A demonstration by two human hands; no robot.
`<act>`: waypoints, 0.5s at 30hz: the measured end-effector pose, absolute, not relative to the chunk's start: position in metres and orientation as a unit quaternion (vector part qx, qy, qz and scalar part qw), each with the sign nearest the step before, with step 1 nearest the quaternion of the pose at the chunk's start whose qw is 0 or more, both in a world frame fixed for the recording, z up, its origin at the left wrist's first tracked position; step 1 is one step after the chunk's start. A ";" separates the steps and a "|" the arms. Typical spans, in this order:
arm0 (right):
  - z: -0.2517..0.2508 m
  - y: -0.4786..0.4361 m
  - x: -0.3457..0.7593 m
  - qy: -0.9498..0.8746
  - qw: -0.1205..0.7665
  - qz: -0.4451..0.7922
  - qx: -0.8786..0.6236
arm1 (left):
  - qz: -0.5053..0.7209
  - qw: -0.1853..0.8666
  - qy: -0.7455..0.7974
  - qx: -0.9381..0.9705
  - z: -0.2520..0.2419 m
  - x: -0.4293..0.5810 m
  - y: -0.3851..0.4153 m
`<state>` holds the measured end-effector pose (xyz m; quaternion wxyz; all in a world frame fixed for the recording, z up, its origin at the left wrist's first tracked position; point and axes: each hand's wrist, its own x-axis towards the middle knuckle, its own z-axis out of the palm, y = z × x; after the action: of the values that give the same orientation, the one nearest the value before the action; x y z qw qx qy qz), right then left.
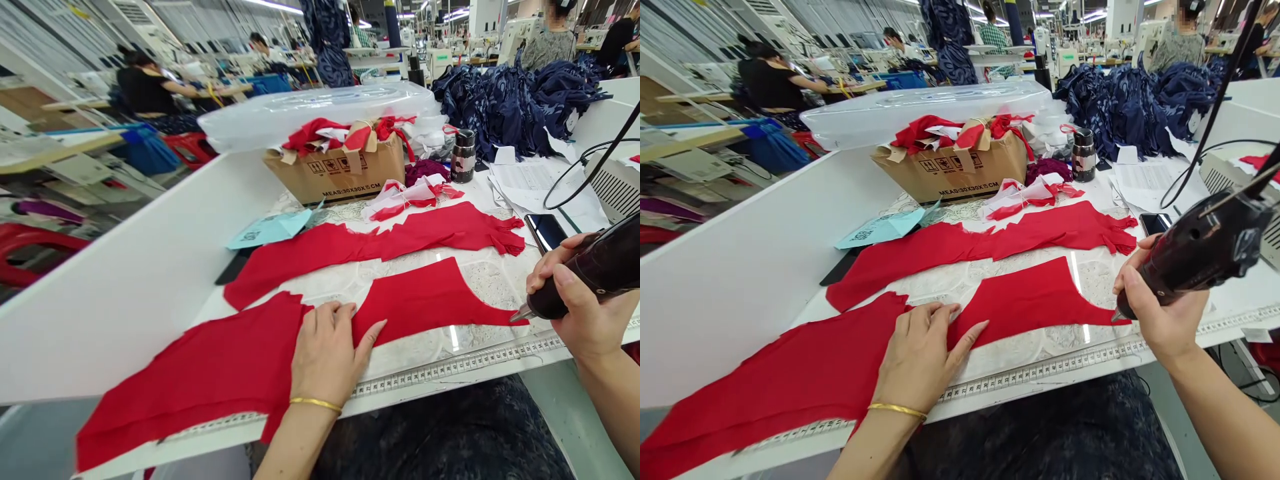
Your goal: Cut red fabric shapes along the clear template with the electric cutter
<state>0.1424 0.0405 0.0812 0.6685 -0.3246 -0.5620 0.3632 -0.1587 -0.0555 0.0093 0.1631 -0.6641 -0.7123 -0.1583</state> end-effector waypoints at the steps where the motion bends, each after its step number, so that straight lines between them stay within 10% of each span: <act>1: 0.080 0.042 0.144 -0.566 0.665 0.360 -0.328 | -0.155 0.143 -0.716 -0.666 0.010 -0.162 -0.056; 15: 0.080 0.057 0.163 -0.608 0.605 0.186 -0.479 | -0.299 -0.059 -0.773 -0.556 0.050 -0.175 -0.065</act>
<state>0.1631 0.0571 0.0804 0.6052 -0.4787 -0.6084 0.1856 -0.1750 -0.0647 0.0504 -0.0594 -0.5563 -0.7730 -0.2989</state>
